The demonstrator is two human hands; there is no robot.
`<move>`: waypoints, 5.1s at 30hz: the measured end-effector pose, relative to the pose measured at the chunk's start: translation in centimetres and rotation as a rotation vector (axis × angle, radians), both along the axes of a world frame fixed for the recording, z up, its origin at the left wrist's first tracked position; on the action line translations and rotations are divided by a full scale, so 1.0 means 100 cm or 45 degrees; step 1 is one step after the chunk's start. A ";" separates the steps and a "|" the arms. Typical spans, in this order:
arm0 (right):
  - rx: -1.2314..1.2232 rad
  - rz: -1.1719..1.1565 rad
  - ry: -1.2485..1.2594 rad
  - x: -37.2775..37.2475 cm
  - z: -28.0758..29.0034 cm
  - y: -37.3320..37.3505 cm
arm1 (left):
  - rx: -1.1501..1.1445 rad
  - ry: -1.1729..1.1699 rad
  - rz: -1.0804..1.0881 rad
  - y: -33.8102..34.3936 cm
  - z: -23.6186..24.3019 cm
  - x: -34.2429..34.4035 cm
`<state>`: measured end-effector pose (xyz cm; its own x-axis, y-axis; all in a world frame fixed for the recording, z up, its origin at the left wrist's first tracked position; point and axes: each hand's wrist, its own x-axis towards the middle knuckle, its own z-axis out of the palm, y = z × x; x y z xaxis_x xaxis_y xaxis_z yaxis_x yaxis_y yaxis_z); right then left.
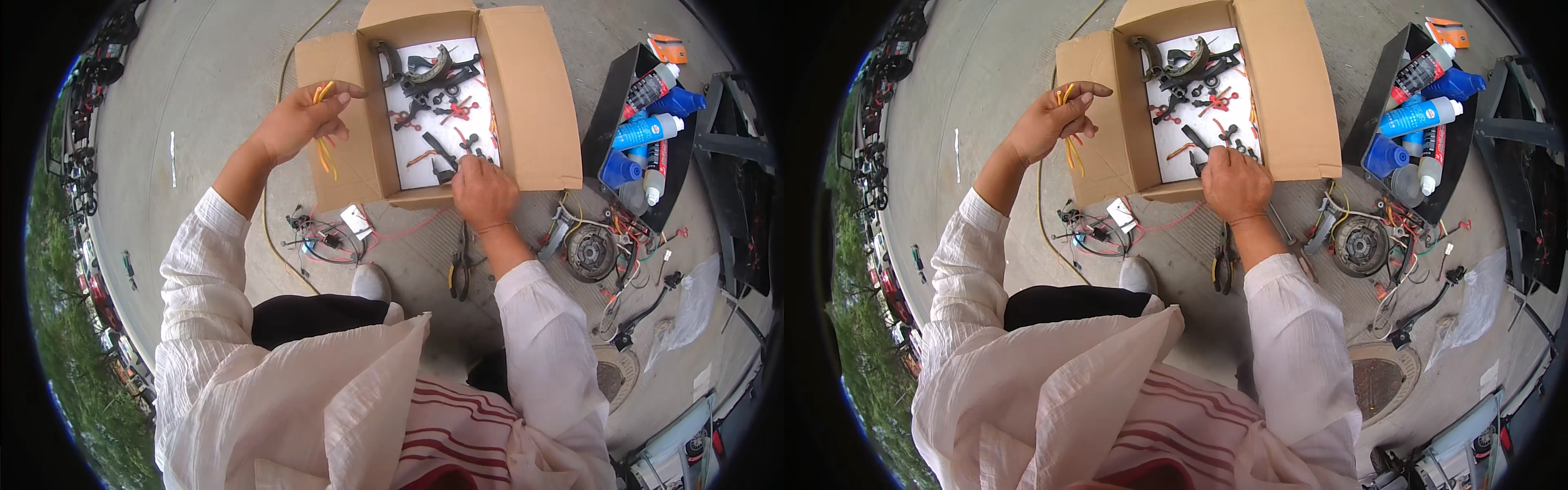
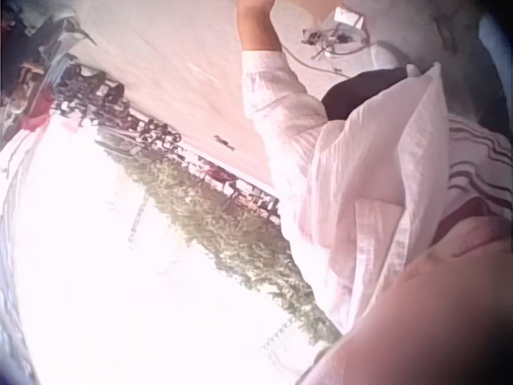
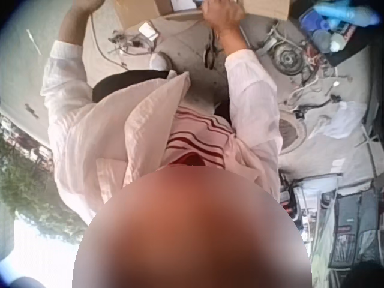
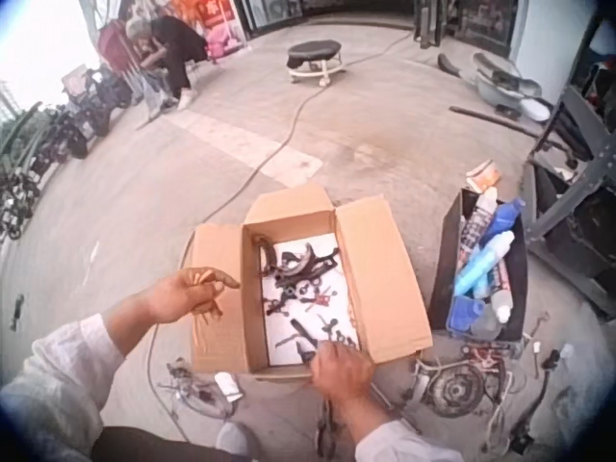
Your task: The person sits on the ground and uses pliers to strip wires and manipulate small electrical components. They place some parts into a cardboard box and continue working on other components on the ground.
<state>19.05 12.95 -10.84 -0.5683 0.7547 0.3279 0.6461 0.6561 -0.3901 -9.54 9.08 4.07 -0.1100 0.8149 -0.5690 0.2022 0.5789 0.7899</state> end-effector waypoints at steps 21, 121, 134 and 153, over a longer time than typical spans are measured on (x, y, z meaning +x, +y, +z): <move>-0.244 0.279 0.071 0.013 0.030 -0.004 | -0.426 -0.343 1.252 -0.297 -0.151 -0.006; -1.696 -1.337 1.574 0.441 -0.026 -0.150 | -0.252 0.101 -0.601 -0.058 -0.120 0.324; -0.734 -0.855 0.309 0.375 0.008 -0.063 | -0.233 0.103 -0.614 -0.068 -0.130 0.318; -1.327 -0.785 -0.687 0.457 0.028 -0.074 | -0.179 0.147 -0.644 -0.067 -0.134 0.317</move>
